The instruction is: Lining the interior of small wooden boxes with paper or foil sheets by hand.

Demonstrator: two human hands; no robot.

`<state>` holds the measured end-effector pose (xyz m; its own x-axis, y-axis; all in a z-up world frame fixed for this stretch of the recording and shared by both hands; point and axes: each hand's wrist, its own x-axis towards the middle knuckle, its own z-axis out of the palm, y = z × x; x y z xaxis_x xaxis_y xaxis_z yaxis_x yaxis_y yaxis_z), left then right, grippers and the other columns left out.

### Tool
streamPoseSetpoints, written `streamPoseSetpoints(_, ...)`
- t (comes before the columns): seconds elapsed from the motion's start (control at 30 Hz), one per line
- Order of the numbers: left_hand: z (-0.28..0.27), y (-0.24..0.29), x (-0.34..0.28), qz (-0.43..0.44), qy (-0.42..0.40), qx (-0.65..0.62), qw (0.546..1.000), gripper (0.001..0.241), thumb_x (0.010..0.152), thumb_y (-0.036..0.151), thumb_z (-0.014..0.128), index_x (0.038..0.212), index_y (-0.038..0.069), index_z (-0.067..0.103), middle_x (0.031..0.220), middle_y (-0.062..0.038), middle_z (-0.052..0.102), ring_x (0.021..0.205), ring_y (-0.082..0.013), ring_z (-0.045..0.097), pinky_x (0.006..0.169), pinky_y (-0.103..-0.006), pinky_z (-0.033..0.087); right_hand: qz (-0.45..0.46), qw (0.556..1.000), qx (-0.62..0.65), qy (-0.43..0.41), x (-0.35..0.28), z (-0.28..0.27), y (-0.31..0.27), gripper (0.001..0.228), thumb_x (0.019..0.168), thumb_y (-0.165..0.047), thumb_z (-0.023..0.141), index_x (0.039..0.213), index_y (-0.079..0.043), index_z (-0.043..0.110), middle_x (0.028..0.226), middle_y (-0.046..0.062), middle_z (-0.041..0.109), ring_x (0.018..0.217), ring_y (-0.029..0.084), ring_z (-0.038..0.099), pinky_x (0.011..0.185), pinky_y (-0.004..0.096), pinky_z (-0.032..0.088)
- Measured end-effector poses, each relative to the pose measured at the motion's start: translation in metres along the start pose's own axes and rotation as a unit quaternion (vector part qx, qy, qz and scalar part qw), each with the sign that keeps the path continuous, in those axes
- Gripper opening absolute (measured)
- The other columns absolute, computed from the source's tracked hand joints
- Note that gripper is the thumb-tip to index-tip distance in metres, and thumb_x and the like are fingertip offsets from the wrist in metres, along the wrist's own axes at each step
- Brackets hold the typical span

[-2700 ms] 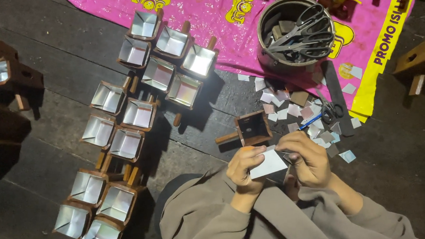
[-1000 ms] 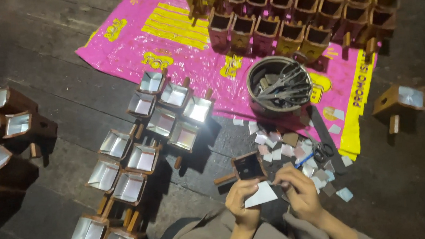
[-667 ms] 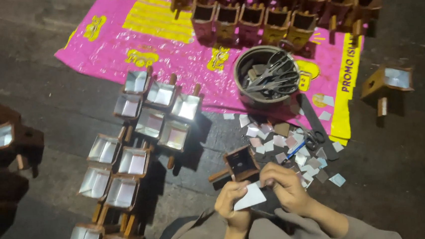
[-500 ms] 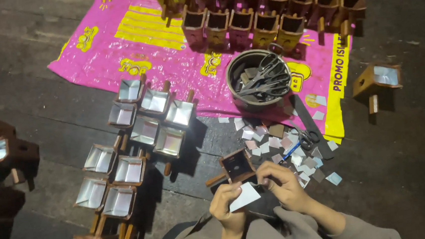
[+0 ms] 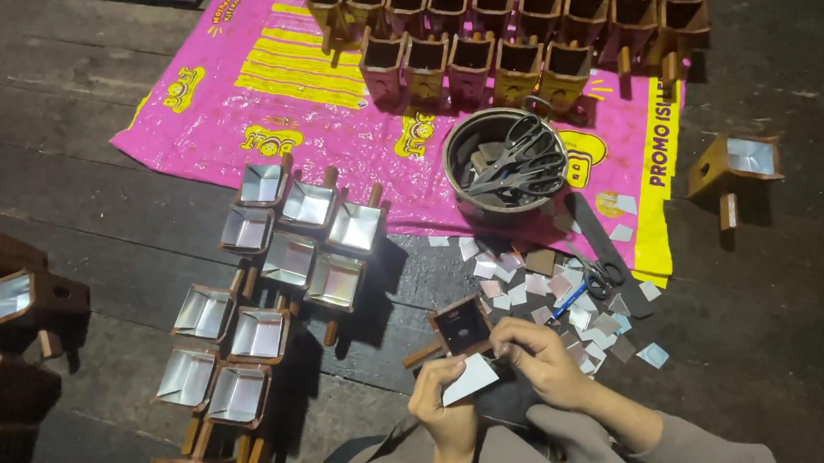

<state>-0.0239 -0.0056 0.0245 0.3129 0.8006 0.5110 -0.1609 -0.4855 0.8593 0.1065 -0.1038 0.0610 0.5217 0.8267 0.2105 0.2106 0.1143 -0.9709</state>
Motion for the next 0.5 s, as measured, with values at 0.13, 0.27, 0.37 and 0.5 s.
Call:
streamPoseSetpoints(0.13,-0.001,-0.003,0.001,0.003,-0.002,0.007,1.0,0.016,0.079,-0.006,0.074,0.076,0.008,0.068,0.08,-0.012,0.075,0.072,-0.0223,0.073,0.065,-0.0294,0.055,-0.004,1.0,-0.013,0.006,-0.002,0.008,0.002,0.038,0.105,-0.033,0.051,0.081,-0.006,0.061,0.08,0.004,0.058,0.076,0.017,0.053,0.072,0.03,0.042)
streamPoseSetpoints(0.27,-0.002,-0.007,0.003,-0.007,-0.002,0.023,1.0,0.018,0.077,-0.008,0.075,0.078,0.009,0.069,0.081,-0.009,0.075,0.073,-0.0198,0.073,0.067,-0.028,0.055,0.059,0.996,0.072,0.007,-0.002,0.009,0.009,0.034,0.104,-0.036,0.053,0.086,-0.007,0.055,0.086,0.005,0.058,0.083,0.017,0.055,0.081,0.03,0.045)
streamPoseSetpoints(0.37,-0.004,-0.009,0.002,-0.013,-0.009,0.028,0.999,0.018,0.076,-0.009,0.075,0.078,0.009,0.07,0.081,-0.008,0.075,0.073,-0.0194,0.073,0.067,-0.0278,0.055,0.054,0.997,0.056,-0.008,0.001,0.011,0.009,0.038,0.105,-0.041,0.048,0.086,-0.008,0.054,0.086,0.004,0.057,0.082,0.017,0.055,0.079,0.029,0.045)
streamPoseSetpoints(0.5,-0.003,-0.01,0.005,-0.007,-0.002,0.03,1.0,0.014,0.079,-0.004,0.076,0.078,0.008,0.069,0.081,-0.009,0.076,0.073,-0.02,0.074,0.066,-0.0288,0.057,0.047,0.998,-0.03,0.032,0.0,0.011,0.013,0.033,0.105,-0.036,0.051,0.091,-0.008,0.062,0.088,0.003,0.062,0.083,0.015,0.06,0.081,0.028,0.047)
